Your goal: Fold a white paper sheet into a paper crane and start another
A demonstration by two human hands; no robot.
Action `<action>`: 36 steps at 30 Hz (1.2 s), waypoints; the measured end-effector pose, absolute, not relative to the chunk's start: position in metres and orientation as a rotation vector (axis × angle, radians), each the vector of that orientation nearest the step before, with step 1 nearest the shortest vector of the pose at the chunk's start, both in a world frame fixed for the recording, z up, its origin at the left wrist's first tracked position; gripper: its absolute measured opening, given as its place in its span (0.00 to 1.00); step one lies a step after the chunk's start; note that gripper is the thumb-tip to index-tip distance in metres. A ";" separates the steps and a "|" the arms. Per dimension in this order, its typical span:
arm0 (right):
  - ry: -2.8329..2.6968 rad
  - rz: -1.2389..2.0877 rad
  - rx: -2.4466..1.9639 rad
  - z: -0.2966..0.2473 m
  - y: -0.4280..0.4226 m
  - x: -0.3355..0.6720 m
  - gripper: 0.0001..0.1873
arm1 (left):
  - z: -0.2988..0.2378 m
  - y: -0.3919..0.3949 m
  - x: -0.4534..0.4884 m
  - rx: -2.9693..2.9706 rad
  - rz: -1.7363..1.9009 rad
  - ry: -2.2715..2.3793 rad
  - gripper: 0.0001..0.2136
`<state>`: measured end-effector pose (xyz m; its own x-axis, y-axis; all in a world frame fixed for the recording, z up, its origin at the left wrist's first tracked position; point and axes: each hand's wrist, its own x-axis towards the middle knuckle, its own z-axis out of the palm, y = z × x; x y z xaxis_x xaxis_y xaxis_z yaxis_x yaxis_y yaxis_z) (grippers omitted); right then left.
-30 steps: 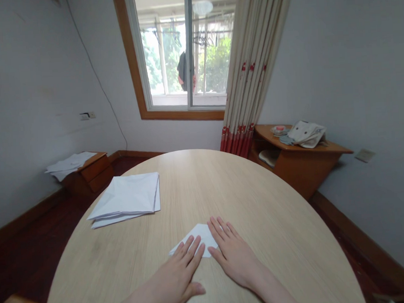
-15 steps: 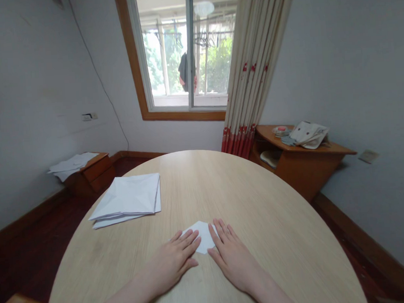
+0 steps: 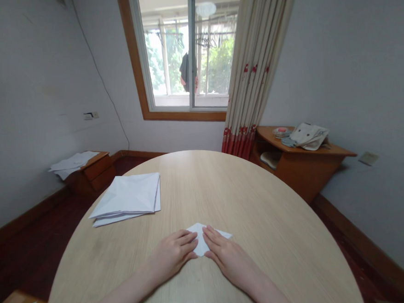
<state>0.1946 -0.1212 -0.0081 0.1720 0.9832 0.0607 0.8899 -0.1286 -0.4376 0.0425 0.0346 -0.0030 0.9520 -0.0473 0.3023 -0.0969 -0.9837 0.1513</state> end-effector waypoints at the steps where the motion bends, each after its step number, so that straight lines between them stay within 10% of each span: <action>1: -1.785 0.322 -2.071 -0.007 -0.121 0.195 0.24 | -0.002 0.035 0.043 2.940 0.449 -0.112 0.10; 36: -1.511 0.116 -1.970 -0.008 -0.111 0.176 0.08 | -0.006 0.016 0.042 2.670 0.444 0.289 0.04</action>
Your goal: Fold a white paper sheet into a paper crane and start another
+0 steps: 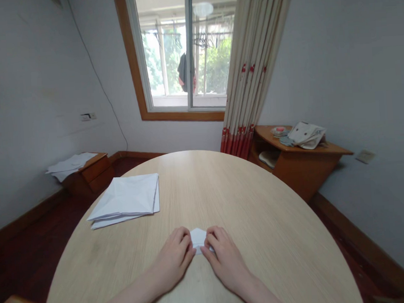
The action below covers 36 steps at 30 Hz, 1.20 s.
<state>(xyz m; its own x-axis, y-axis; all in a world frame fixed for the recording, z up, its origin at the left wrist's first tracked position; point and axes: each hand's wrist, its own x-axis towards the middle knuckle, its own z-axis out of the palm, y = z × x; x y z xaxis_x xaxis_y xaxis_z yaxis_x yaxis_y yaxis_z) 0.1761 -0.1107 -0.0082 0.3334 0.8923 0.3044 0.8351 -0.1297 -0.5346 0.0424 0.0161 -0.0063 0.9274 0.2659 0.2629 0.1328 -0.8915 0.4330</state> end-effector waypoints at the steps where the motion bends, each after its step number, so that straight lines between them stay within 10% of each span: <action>1: -1.507 0.100 -1.982 -0.009 -0.110 0.176 0.08 | -0.008 0.015 0.043 2.670 0.449 0.306 0.03; 36: -1.398 0.259 -2.265 0.000 -0.107 0.188 0.04 | -0.007 0.042 0.047 2.280 0.329 0.267 0.08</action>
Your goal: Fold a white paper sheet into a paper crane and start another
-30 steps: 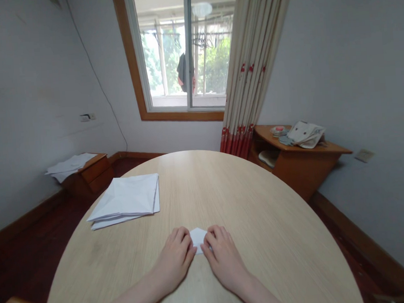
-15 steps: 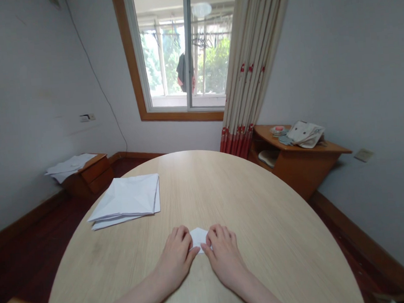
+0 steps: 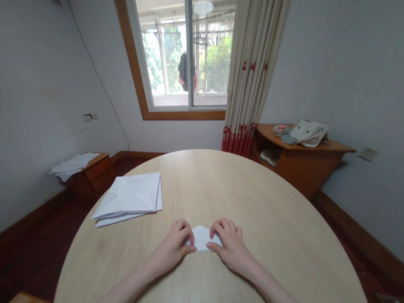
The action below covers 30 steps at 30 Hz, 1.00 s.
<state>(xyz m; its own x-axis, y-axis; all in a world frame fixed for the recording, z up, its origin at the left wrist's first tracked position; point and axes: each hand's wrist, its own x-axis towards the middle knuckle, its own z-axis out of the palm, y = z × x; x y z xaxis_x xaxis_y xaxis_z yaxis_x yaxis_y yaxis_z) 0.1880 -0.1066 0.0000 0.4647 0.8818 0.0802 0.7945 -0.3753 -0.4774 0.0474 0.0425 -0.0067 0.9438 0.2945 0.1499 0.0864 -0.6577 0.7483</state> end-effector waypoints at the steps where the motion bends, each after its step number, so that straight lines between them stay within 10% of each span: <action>1: -1.398 0.261 -2.266 0.000 -0.107 0.189 0.04 | -0.006 0.044 0.047 2.282 0.314 0.249 0.08; 30: -1.579 0.399 -1.972 -0.001 -0.121 0.211 0.23 | 0.009 0.054 0.033 2.379 0.302 -0.015 0.13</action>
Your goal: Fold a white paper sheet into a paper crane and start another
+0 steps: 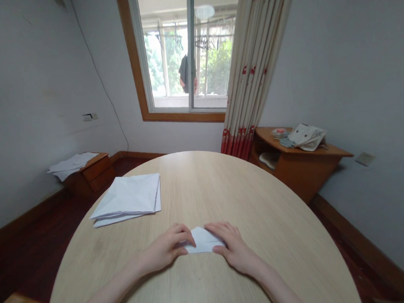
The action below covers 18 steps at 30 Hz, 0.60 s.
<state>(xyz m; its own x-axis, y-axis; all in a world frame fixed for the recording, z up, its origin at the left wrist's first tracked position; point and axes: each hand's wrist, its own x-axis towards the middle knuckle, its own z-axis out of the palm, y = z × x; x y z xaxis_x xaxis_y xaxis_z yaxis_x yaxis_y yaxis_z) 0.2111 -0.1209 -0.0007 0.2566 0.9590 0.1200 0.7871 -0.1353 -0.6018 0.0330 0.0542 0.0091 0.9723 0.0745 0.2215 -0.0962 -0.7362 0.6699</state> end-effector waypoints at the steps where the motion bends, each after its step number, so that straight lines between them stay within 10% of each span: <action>1: -1.612 0.407 -1.954 -0.001 -0.121 0.211 0.24 | 0.009 0.052 0.032 2.409 0.311 -0.050 0.13; 18: -1.790 0.394 -1.985 0.002 -0.123 0.205 0.24 | 0.001 0.019 0.036 2.710 0.412 -0.148 0.13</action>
<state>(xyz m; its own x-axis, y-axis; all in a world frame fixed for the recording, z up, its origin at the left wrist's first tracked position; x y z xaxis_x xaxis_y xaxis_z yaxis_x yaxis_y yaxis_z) 0.2052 -0.1235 0.0019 0.1237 0.9893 0.0778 0.8651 -0.0691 -0.4968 0.0362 0.0191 0.0011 0.9511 -0.0443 0.3056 -0.1601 -0.9170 0.3655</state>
